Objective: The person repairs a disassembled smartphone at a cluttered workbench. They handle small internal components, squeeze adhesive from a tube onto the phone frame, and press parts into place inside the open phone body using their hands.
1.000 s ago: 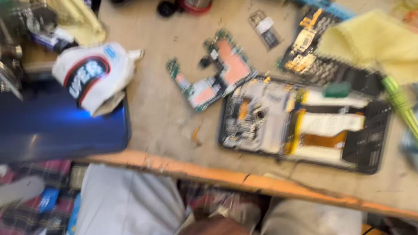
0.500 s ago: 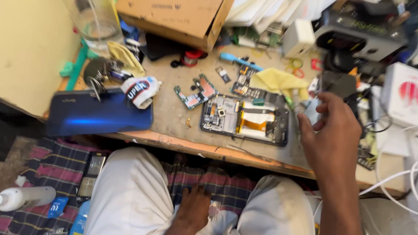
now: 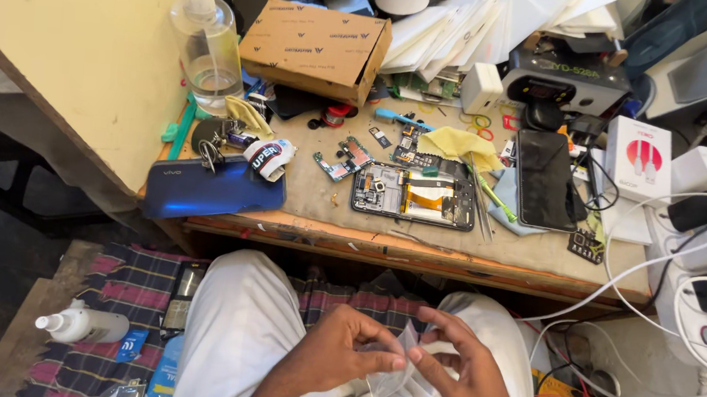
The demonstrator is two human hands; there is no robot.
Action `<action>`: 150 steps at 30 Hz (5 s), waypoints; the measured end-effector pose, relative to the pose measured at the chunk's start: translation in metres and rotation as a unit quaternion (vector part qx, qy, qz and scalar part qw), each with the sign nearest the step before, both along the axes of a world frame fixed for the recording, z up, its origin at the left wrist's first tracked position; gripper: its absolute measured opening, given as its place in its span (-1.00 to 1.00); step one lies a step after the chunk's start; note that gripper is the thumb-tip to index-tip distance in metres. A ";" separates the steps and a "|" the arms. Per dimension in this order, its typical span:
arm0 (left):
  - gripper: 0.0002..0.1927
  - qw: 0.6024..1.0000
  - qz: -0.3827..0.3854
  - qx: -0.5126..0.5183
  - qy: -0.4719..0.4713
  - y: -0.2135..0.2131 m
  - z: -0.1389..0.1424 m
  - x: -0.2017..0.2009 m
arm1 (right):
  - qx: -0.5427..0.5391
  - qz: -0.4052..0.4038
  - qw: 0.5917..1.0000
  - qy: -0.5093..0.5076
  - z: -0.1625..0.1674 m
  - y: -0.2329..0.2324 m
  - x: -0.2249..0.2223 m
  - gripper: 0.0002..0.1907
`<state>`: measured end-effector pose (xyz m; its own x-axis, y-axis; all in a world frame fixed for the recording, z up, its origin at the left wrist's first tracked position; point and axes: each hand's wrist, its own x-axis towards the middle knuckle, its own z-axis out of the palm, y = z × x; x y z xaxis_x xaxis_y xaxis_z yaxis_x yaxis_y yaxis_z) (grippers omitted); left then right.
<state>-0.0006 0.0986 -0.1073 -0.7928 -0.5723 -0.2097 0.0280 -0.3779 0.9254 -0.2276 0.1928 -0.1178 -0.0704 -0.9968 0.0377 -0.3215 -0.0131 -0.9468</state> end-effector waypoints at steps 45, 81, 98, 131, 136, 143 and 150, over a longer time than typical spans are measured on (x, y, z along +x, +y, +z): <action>-0.33 0.958 0.140 0.199 0.152 0.028 0.064 -0.028 | -0.150 -0.063 0.957 0.240 0.114 0.009 0.036 -0.81; -0.30 0.875 0.352 0.269 0.196 0.040 0.062 -0.052 | -0.216 -0.219 0.913 0.267 0.088 0.014 0.077 -0.71; -0.56 0.938 0.282 0.067 0.190 0.036 0.043 -0.037 | -0.092 -0.227 0.959 -0.142 0.060 0.010 0.033 -0.91; -0.70 0.980 0.149 0.083 0.107 0.017 0.079 -0.009 | -0.005 -0.201 0.969 -0.144 0.080 0.022 0.020 -0.87; -0.69 0.980 0.160 0.056 0.103 0.021 0.077 -0.014 | -0.001 -0.198 0.968 -0.156 0.080 0.023 0.020 -0.86; -0.81 0.976 0.177 0.092 0.092 0.022 0.077 -0.014 | -0.034 -0.157 0.973 -0.164 0.084 0.025 0.021 -0.86; -0.73 0.971 0.171 0.127 0.106 0.022 0.077 -0.007 | -0.080 0.037 0.992 -0.086 0.098 0.025 0.022 -0.57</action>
<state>-0.0074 0.1203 -0.0301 -0.6058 -0.7612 -0.2312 0.3722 -0.5281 0.7633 -0.2055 0.2178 -0.0195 -0.0164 -0.9817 0.1895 -0.1485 -0.1851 -0.9714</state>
